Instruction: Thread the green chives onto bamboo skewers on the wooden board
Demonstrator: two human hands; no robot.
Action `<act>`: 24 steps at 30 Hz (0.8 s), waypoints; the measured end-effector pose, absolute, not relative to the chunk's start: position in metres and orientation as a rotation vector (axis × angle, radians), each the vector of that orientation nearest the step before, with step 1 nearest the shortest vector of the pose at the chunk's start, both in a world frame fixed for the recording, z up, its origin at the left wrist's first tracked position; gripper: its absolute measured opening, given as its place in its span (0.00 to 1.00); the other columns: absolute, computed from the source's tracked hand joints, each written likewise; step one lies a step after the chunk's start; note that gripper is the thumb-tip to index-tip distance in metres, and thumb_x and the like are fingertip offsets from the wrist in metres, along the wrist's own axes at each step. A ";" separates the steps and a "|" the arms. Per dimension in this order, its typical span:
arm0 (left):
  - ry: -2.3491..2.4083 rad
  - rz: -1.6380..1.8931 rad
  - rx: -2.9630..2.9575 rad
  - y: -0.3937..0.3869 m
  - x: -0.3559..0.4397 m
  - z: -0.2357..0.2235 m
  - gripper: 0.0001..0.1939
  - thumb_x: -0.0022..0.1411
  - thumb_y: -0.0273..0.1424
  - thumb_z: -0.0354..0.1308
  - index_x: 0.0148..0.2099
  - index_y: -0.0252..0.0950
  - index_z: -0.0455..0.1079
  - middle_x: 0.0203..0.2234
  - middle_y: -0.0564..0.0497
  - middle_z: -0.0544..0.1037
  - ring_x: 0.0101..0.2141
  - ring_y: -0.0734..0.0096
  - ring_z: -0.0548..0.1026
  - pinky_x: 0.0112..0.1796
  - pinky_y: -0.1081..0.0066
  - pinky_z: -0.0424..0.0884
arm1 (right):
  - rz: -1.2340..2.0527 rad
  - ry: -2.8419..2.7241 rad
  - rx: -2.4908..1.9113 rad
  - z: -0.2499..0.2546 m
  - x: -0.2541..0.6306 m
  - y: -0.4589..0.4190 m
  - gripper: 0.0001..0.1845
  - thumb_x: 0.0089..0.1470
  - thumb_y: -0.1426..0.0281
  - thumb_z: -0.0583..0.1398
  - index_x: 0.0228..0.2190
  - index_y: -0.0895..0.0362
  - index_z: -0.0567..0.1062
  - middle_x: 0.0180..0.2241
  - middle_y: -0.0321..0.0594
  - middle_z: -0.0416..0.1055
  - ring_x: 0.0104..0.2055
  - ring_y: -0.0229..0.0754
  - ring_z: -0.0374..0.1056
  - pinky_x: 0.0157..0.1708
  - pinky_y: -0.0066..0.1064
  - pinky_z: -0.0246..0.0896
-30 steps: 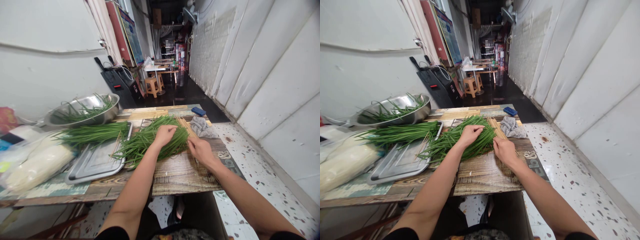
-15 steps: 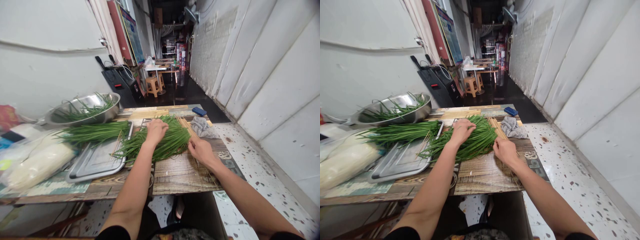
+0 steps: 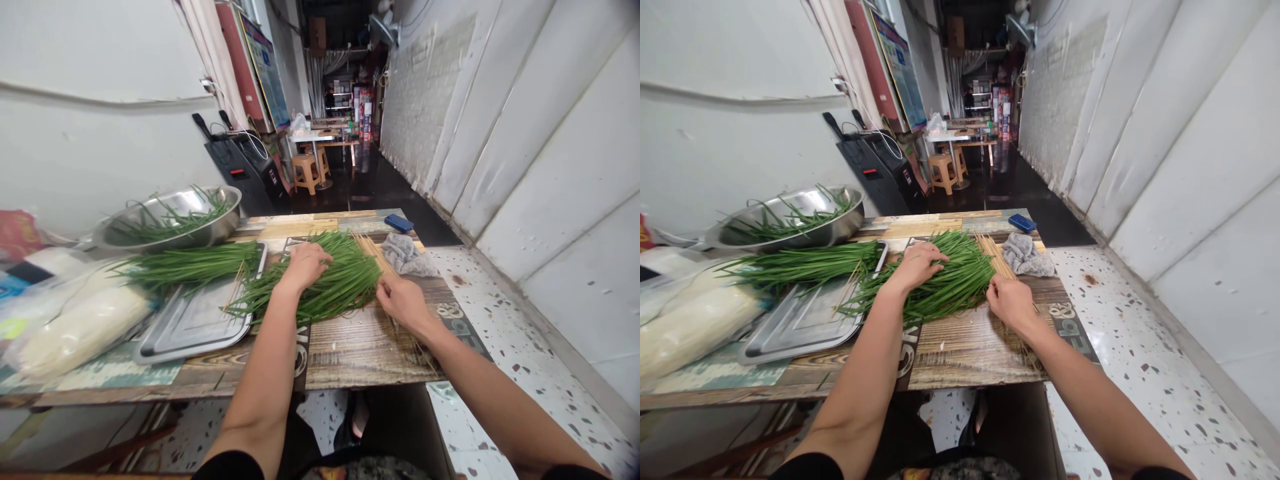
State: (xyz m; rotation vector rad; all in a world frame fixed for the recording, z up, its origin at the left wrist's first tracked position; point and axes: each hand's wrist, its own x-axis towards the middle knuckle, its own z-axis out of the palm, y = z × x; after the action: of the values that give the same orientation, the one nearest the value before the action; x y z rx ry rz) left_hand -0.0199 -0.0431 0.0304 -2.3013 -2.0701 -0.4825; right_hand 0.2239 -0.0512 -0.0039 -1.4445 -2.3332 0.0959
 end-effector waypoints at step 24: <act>-2.231 -1.696 -2.164 -0.021 0.034 0.002 0.08 0.54 0.31 0.57 0.32 0.33 0.76 0.26 0.50 0.79 0.29 0.70 0.76 0.34 0.73 0.69 | 0.104 -2.283 -1.205 -0.012 0.227 -0.047 0.15 0.58 0.68 0.49 0.38 0.56 0.75 0.33 0.40 0.77 0.31 0.39 0.70 0.30 0.26 0.53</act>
State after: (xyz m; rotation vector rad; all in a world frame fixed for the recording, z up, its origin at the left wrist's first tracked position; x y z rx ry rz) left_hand 0.0338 -0.0209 0.0022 -2.1644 -2.2312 -1.6961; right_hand 0.2275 -0.0465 -0.0118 -1.2049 -2.2832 0.1035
